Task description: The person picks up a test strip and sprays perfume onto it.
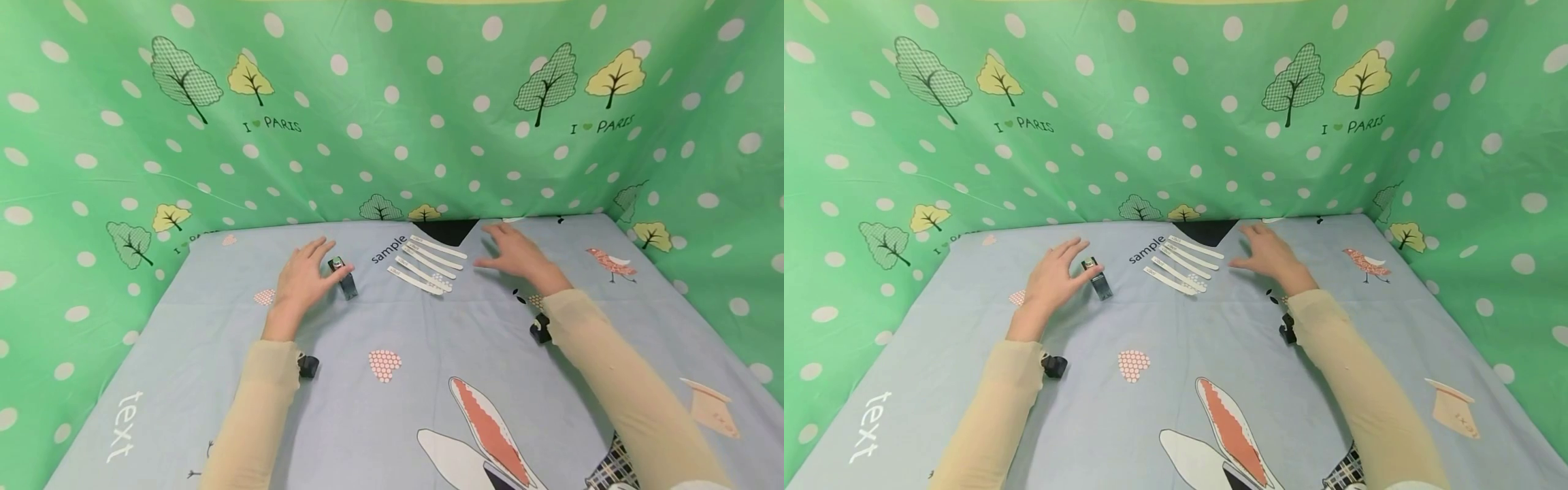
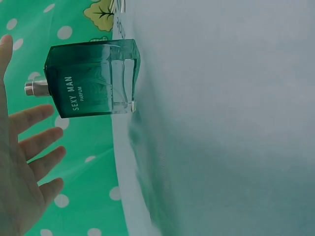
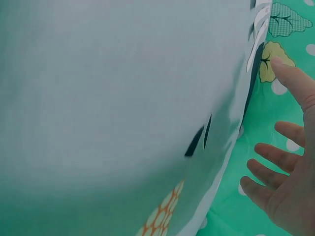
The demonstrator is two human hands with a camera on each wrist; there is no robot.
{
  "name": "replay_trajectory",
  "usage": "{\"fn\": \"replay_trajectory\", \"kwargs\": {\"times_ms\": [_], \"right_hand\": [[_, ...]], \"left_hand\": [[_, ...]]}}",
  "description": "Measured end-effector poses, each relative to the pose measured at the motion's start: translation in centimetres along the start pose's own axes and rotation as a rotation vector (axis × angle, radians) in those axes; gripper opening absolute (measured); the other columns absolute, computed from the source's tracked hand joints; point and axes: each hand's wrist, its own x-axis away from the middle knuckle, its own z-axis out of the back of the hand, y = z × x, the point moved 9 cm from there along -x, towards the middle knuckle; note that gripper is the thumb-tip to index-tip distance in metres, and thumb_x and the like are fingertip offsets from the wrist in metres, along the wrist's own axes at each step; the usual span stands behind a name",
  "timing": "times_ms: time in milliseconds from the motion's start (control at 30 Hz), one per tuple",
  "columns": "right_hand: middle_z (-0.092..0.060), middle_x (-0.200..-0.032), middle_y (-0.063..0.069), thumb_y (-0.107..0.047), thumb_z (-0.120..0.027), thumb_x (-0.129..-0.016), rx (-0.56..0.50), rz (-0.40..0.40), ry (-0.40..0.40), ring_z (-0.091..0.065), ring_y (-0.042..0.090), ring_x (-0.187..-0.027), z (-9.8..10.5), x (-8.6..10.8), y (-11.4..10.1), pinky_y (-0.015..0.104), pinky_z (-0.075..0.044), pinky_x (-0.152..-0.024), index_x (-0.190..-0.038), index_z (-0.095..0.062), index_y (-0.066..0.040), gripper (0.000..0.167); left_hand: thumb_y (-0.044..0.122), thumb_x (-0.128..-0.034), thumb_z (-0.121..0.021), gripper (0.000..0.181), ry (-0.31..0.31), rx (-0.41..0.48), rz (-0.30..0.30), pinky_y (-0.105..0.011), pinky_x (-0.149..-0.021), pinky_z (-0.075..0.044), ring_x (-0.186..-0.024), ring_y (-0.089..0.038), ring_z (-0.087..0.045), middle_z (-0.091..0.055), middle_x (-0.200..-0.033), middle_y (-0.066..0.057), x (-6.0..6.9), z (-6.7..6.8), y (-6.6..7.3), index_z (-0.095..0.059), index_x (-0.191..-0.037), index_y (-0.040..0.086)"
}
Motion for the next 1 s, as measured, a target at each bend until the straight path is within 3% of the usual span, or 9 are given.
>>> {"fn": "replay_trajectory", "kwargs": {"times_ms": [700, 1000], "right_hand": [[-0.042, -0.151, 0.025, -0.036, -0.076, -0.087, -0.088, 0.012, -0.010, -0.039, 0.044, -0.140, -1.2, -0.9, -1.9, 0.059, -0.033, -0.117, -0.148, -0.043, -0.002, 0.077], [-0.058, -0.136, 0.023, -0.027, -0.077, -0.088, -0.147, 0.002, 0.006, -0.057, 0.039, -0.124, -1.6, -1.6, -2.0, 0.052, -0.049, -0.104, -0.139, -0.052, 0.002, 0.064]], "left_hand": [[0.075, -0.0816, -0.060, 0.093, -0.053, 0.051, 0.032, -0.059, -0.120, -0.029, -0.149, -0.038, -0.031, -0.032, -0.163, -0.007, 0.9, -0.8, 0.2, -0.039, -0.153, 0.019], [0.073, -0.0786, -0.066, 0.093, -0.057, 0.094, 0.054, -0.061, -0.111, -0.040, -0.147, -0.036, -0.034, -0.035, -0.161, -0.007, 1.1, -1.0, 0.1, -0.040, -0.152, 0.023]]}}
